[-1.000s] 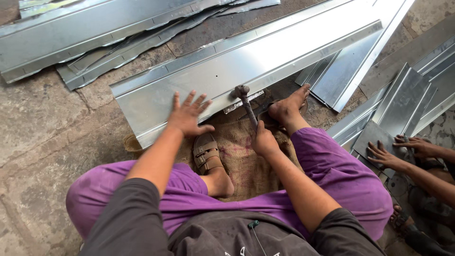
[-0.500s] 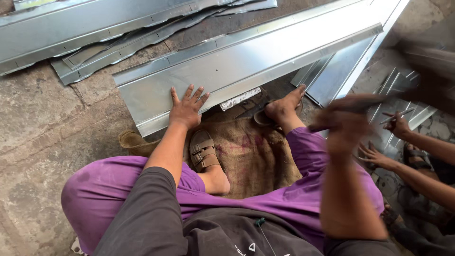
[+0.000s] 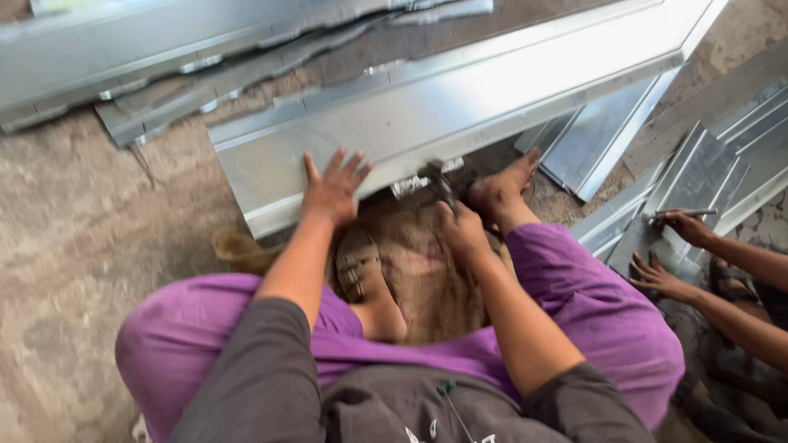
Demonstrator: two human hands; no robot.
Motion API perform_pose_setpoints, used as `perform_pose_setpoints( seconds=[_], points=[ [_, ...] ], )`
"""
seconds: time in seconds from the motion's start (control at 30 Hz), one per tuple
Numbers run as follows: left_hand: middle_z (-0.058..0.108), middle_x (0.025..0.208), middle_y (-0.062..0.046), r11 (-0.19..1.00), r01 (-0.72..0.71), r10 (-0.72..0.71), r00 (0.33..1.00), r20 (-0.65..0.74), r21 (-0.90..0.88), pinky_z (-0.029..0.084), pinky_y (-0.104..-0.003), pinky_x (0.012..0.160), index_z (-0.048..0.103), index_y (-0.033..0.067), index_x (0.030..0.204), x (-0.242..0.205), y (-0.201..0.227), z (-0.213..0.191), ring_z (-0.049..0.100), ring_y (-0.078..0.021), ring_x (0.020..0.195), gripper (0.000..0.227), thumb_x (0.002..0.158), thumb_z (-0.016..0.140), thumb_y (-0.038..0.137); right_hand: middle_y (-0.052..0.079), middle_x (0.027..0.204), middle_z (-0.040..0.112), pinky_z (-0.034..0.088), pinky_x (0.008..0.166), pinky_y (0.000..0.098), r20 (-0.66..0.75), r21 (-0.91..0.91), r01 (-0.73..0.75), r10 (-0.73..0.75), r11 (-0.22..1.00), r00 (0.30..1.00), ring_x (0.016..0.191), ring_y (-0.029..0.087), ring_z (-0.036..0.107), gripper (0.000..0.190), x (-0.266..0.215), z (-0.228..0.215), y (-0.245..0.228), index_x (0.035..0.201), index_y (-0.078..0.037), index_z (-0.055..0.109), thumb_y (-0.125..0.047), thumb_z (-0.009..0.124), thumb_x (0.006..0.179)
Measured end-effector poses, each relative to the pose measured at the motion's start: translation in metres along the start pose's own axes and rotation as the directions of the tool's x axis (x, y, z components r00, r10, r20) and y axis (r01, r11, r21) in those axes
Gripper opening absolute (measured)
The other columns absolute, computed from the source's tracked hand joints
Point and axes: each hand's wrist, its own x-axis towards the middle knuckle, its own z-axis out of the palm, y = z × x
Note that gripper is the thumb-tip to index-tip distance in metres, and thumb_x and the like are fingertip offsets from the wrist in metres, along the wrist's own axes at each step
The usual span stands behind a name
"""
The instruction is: The person sits on the floor and uses a hammer to strike a long metal sheet placed on a wooden block. They repeatedly hit the metal sheet along its length, occasionally adjusting its position or flipping it over to work on different sections.
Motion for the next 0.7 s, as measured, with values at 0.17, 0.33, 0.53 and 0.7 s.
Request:
perform_pose_setpoints(
  seconds=[0.17, 0.33, 0.53, 0.7],
  points=[
    [0.004, 0.172, 0.014, 1.000, 0.011, -0.011, 1.000, -0.023, -0.011, -0.003, -0.078, 0.116, 0.011, 0.0416, 0.162, 0.000, 0.002, 0.003, 0.003, -0.0178, 0.158, 0.085, 0.092, 0.057, 0.030, 0.008, 0.103, 0.066, 0.049, 0.057, 0.0305, -0.127, 0.481, 0.137, -0.085, 0.866, 0.988, 0.068, 0.017, 0.059, 0.024, 0.033, -0.047, -0.051, 0.108, -0.012, 0.053, -0.035, 0.048, 0.116],
    [0.003, 0.171, 0.015, 1.000, 0.020, -0.020, 1.000, -0.007, -0.007, -0.005, -0.076, 0.118, 0.009, 0.0436, 0.162, 0.001, 0.001, -0.003, 0.004, -0.0167, 0.158, 0.083, 0.094, 0.056, 0.033, 0.000, 0.097, 0.063, 0.053, 0.051, 0.0283, -0.585, 0.692, 0.676, -0.353, 0.252, 0.730, 0.070, 0.015, 0.063, 0.052, 0.047, -0.149, -0.103, 0.117, -0.014, 0.061, -0.062, 0.051, 0.100],
    [0.004, 0.172, 0.015, 1.000, 0.025, -0.025, 1.000, -0.003, -0.019, -0.004, -0.076, 0.118, 0.011, 0.0424, 0.162, -0.002, 0.003, -0.003, 0.005, -0.0165, 0.158, 0.084, 0.092, 0.058, 0.033, -0.001, 0.089, 0.058, 0.047, 0.050, 0.0276, -0.364, 0.371, 0.424, -0.291, 0.826, 0.885, 0.065, 0.012, 0.057, 0.046, 0.027, -0.036, -0.069, 0.106, -0.018, 0.057, -0.063, 0.048, 0.101],
    [0.006, 0.173, 0.014, 0.999, 0.039, -0.039, 0.999, 0.003, -0.028, -0.002, -0.078, 0.117, 0.013, 0.0415, 0.163, -0.003, 0.008, -0.006, 0.006, -0.0187, 0.159, 0.087, 0.091, 0.060, 0.033, -0.001, 0.080, 0.051, 0.041, 0.046, 0.0278, -0.039, 0.222, 0.031, -0.023, 0.974, 0.999, 0.060, 0.011, 0.050, 0.041, 0.027, 0.010, -0.063, 0.097, -0.019, 0.053, -0.059, 0.048, 0.103]
  ],
)
